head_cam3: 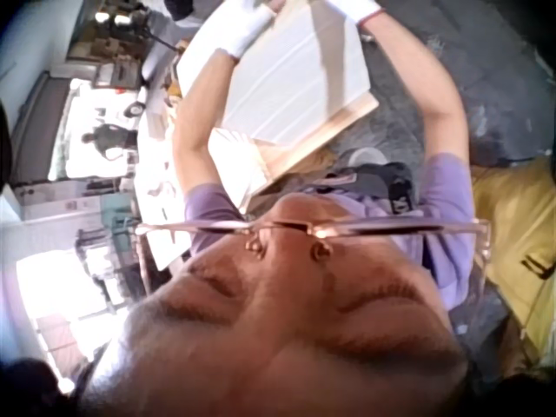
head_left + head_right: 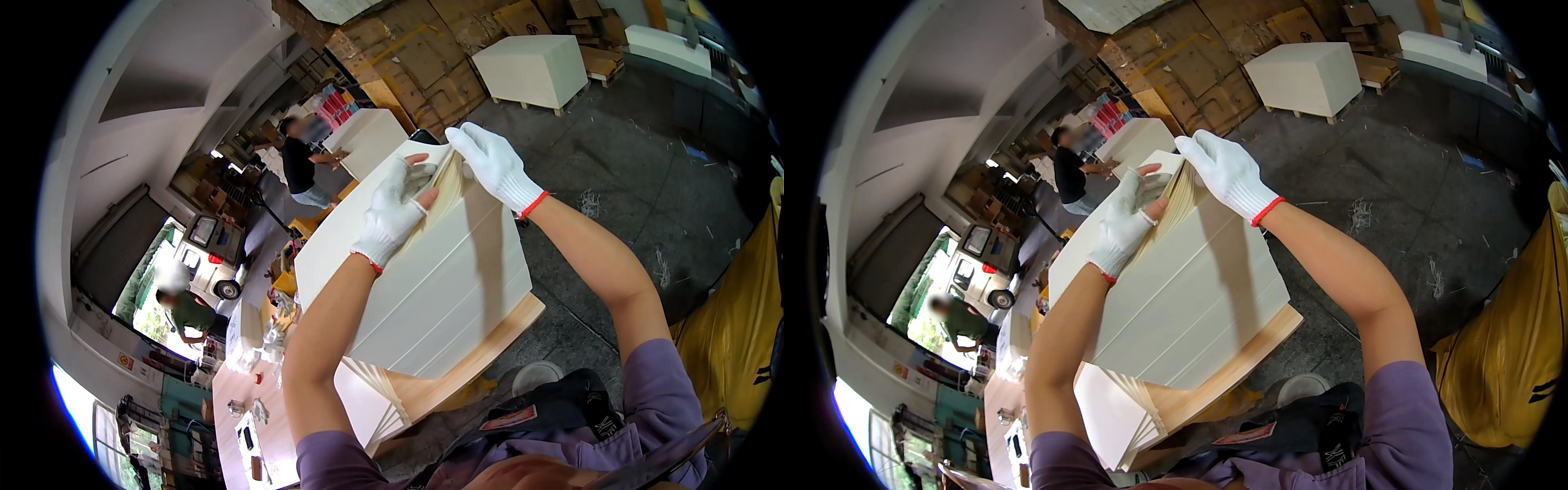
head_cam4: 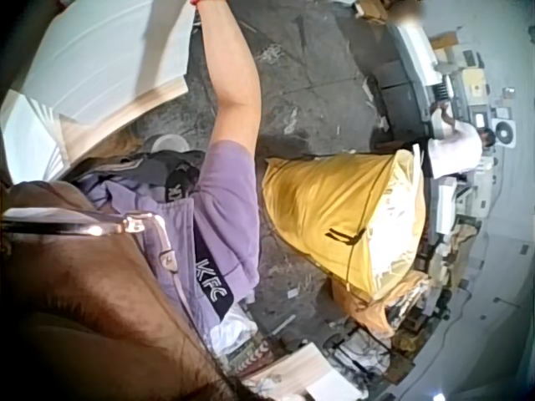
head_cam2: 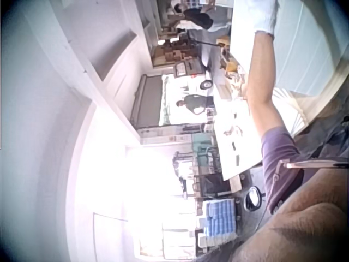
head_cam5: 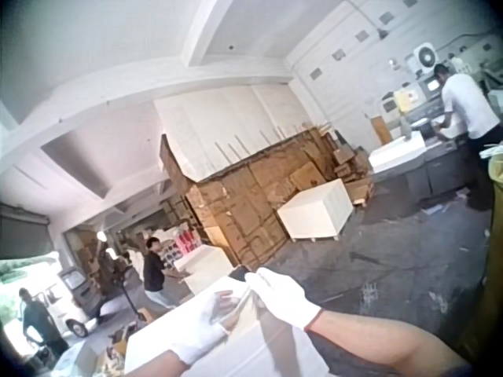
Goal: The person sands the edges of stacked white foam blocks using a sanding block. They repeatedly rub the sanding block along the top edges and corners, then lift and reposition the stack to continue sanding different sections.
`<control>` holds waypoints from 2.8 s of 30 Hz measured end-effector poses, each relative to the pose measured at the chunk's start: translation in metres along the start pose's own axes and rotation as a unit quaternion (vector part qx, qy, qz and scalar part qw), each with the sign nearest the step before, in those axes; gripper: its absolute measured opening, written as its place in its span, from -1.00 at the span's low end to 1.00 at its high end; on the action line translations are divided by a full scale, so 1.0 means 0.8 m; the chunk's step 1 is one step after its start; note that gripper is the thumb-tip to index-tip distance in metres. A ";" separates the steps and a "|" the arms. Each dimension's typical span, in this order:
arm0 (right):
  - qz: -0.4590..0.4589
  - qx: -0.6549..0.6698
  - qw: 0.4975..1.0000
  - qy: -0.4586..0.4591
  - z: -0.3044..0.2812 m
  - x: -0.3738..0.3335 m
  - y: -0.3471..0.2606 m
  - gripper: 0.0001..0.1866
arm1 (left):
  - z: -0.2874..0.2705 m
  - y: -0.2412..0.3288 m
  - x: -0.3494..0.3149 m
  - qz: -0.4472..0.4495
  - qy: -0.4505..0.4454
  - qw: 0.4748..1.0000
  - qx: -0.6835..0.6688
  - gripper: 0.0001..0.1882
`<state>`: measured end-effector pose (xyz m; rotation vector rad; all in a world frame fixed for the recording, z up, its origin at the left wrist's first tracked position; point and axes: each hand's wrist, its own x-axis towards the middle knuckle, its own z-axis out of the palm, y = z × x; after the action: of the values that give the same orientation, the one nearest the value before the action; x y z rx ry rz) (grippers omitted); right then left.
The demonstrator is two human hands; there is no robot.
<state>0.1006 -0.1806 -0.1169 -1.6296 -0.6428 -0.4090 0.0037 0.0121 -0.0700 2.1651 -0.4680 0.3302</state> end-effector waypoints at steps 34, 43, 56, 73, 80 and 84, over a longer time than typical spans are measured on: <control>-0.001 -0.046 0.999 0.001 -0.001 -0.002 0.004 -0.40 | 0.004 0.006 -0.001 -0.026 0.017 0.976 0.217 -0.63; 0.025 -0.018 1.000 -0.001 -0.003 -0.004 -0.003 -0.39 | 0.002 0.012 0.000 -0.042 0.011 0.990 0.137 -0.64; 0.013 -0.009 1.000 0.008 -0.001 -0.003 0.006 -0.43 | 0.009 0.014 0.000 -0.076 0.010 0.980 0.182 -0.60; 0.022 0.006 1.000 0.006 -0.006 -0.005 0.005 -0.39 | 0.009 0.016 0.002 -0.033 -0.003 0.970 0.239 -0.55; 0.073 -0.272 0.957 -0.068 -0.063 -0.014 -0.020 -0.29 | 0.016 0.020 -0.010 0.020 0.038 0.968 0.249 -0.42; 0.049 -0.340 0.918 -0.199 -0.069 -0.013 -0.010 -0.27 | 0.020 0.028 -0.008 -0.042 0.001 0.963 0.266 -0.46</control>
<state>0.0928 -0.2360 -0.1080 -2.4420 -0.7633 -0.2319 -0.0107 -0.0118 -0.0659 2.6955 -0.3041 0.4499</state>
